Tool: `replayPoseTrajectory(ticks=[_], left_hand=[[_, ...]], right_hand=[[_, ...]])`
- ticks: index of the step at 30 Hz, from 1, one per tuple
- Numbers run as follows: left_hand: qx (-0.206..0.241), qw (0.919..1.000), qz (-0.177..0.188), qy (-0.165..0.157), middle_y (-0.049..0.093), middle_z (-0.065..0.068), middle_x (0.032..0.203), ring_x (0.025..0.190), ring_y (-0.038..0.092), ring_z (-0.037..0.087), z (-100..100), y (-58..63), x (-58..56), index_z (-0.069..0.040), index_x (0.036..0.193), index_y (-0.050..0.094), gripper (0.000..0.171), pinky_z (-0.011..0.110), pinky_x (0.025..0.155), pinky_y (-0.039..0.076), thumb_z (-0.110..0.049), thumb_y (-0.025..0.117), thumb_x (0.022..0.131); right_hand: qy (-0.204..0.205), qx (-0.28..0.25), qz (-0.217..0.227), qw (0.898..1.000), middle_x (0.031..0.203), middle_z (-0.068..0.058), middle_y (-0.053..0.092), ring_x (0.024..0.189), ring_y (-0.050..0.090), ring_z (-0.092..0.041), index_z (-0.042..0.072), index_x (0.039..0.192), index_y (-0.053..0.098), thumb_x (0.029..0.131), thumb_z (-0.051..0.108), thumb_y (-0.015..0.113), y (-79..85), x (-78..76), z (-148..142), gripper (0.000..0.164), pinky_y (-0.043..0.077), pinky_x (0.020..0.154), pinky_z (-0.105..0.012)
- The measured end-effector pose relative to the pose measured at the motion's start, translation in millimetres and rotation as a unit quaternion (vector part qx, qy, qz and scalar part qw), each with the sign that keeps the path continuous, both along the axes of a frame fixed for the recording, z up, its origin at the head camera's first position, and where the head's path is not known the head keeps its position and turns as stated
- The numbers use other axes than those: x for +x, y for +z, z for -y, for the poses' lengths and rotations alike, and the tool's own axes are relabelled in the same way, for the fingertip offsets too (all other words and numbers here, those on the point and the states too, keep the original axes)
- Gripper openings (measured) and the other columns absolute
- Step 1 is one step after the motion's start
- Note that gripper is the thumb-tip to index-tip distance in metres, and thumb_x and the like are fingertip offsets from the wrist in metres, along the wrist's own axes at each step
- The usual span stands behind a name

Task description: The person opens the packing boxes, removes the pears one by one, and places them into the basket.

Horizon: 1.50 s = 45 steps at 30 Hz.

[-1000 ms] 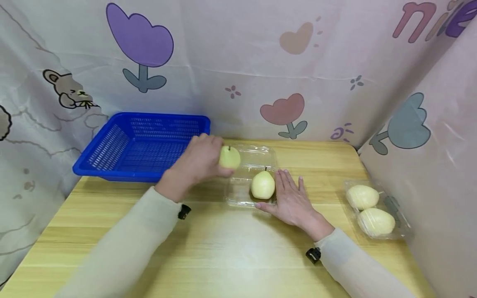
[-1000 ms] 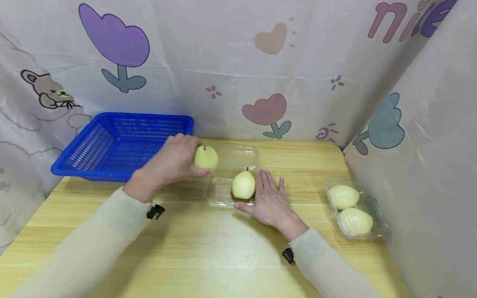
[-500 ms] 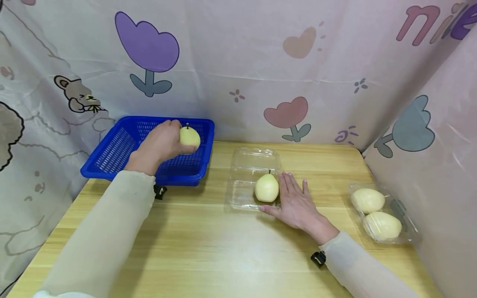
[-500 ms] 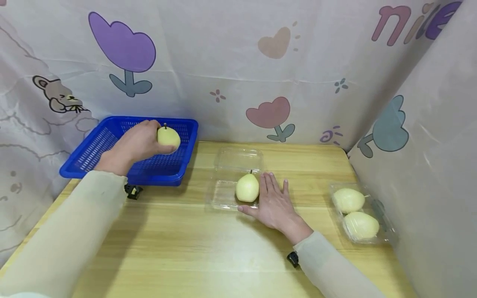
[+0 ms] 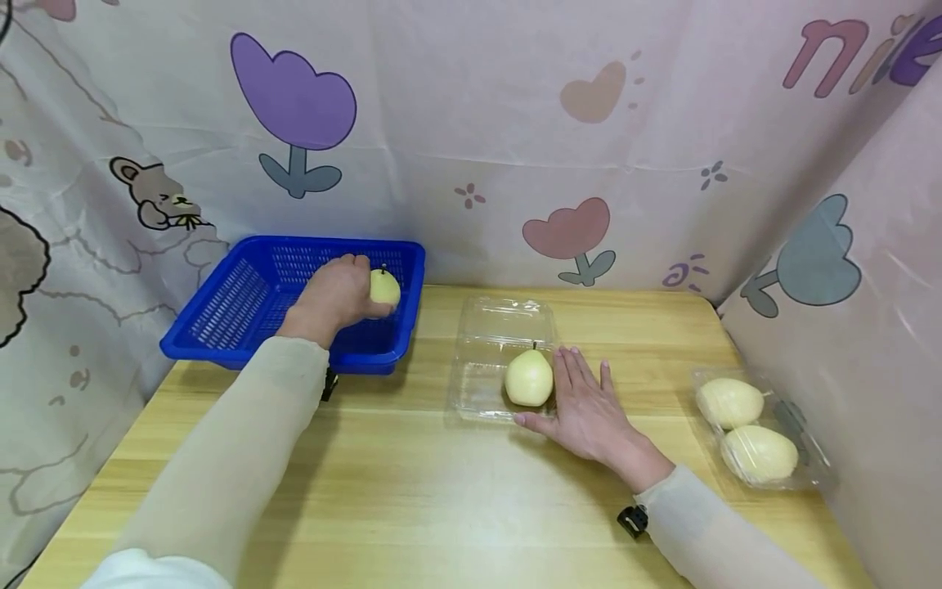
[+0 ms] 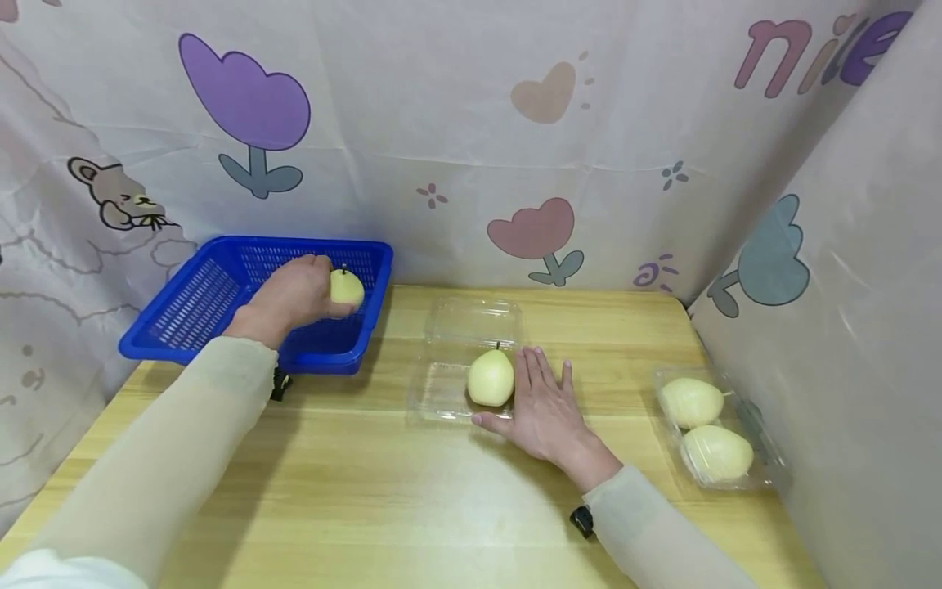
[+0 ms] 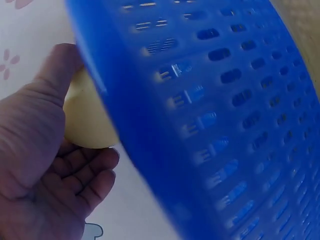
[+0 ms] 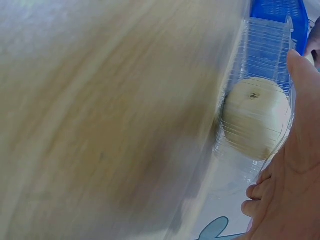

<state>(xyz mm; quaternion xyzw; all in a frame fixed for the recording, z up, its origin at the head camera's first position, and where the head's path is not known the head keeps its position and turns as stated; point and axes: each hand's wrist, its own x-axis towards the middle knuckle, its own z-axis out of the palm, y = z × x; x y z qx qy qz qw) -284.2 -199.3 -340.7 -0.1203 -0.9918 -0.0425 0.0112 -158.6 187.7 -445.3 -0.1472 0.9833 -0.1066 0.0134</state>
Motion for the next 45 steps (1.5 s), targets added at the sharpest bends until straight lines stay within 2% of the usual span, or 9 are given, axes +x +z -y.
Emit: replayPoseTrajectory(ticks=[4, 14, 20, 29, 36, 42, 45], left_hand=[[-0.022, 0.9996, -0.014, -0.009, 0.064, 0.028, 0.112, 0.105, 0.061, 0.044, -0.5, -3.8, -3.9, 0.014, 0.123, 0.055, 0.08, 0.061, 0.101, 0.052, -0.05, 0.084, 0.084], [-0.045, 0.999, 0.006, -0.004, 0.064, 0.027, 0.11, 0.103, 0.062, 0.044, 4.3, -10.9, -12.7, 0.012, 0.119, 0.056, 0.076, 0.06, 0.097, 0.053, -0.051, 0.081, 0.084], [-0.05, 0.9978, 0.043, 0.0, 0.064, 0.028, 0.113, 0.105, 0.062, 0.044, 2.3, -20.5, -20.4, 0.013, 0.124, 0.056, 0.076, 0.06, 0.098, 0.053, -0.05, 0.078, 0.087], [-0.031, 0.9939, 0.105, 0.011, 0.062, 0.027, 0.116, 0.102, 0.062, 0.04, -1.5, -33.5, -28.1, 0.014, 0.131, 0.052, 0.079, 0.056, 0.096, 0.056, -0.047, 0.079, 0.089], [0.007, 0.9924, 0.123, 0.006, 0.063, 0.025, 0.113, 0.097, 0.061, 0.036, 5.3, -31.6, -19.6, 0.012, 0.13, 0.054, 0.074, 0.051, 0.089, 0.056, -0.044, 0.08, 0.09], [0.032, 0.9878, 0.15, -0.027, 0.065, 0.016, 0.1, 0.085, 0.059, 0.029, 12.0, -26.6, -5.6, 0.006, 0.117, 0.06, 0.059, 0.043, 0.077, 0.053, -0.04, 0.083, 0.088], [0.044, 0.983, 0.173, -0.043, 0.066, 0.015, 0.102, 0.086, 0.059, 0.028, 14.2, -26.9, -1.0, 0.005, 0.121, 0.06, 0.06, 0.042, 0.076, 0.054, -0.039, 0.083, 0.089]], right_hand=[[0.0, 0.001, -0.002, 1.0, 0.173, -0.024, 0.019, 0.162, 0.015, -0.041, 0.0, 0.167, 0.016, 0.082, 0.099, 0.04, -0.8, 0.5, -0.9, 0.133, 0.006, 0.127, -0.073], [-0.002, 0.003, -0.002, 1.0, 0.174, -0.024, 0.019, 0.163, 0.014, -0.04, -0.001, 0.167, 0.017, 0.082, 0.099, 0.04, -1.1, 0.4, 1.1, 0.133, 0.007, 0.127, -0.072], [-0.003, 0.001, 0.002, 1.0, 0.174, -0.024, 0.019, 0.163, 0.013, -0.04, -0.002, 0.167, 0.017, 0.082, 0.098, 0.041, -1.7, 0.8, 1.1, 0.133, 0.005, 0.127, -0.072], [-0.004, 0.003, 0.002, 1.0, 0.173, -0.024, 0.019, 0.163, 0.014, -0.039, 0.0, 0.167, 0.016, 0.082, 0.098, 0.041, -0.8, 0.3, 0.8, 0.132, 0.006, 0.127, -0.072], [-0.004, 0.002, 0.002, 1.0, 0.174, -0.023, 0.019, 0.163, 0.013, -0.039, -0.001, 0.167, 0.016, 0.082, 0.097, 0.043, -1.7, -0.4, 2.0, 0.132, 0.004, 0.127, -0.072], [-0.004, 0.005, 0.001, 1.0, 0.174, -0.024, 0.019, 0.163, 0.014, -0.04, -0.001, 0.167, 0.016, 0.083, 0.097, 0.043, -1.7, -0.8, 1.9, 0.132, 0.006, 0.127, -0.073], [-0.006, 0.006, 0.004, 1.0, 0.174, -0.024, 0.019, 0.163, 0.013, -0.039, -0.001, 0.167, 0.016, 0.082, 0.097, 0.042, -1.7, -0.9, 1.2, 0.132, 0.006, 0.127, -0.073]])
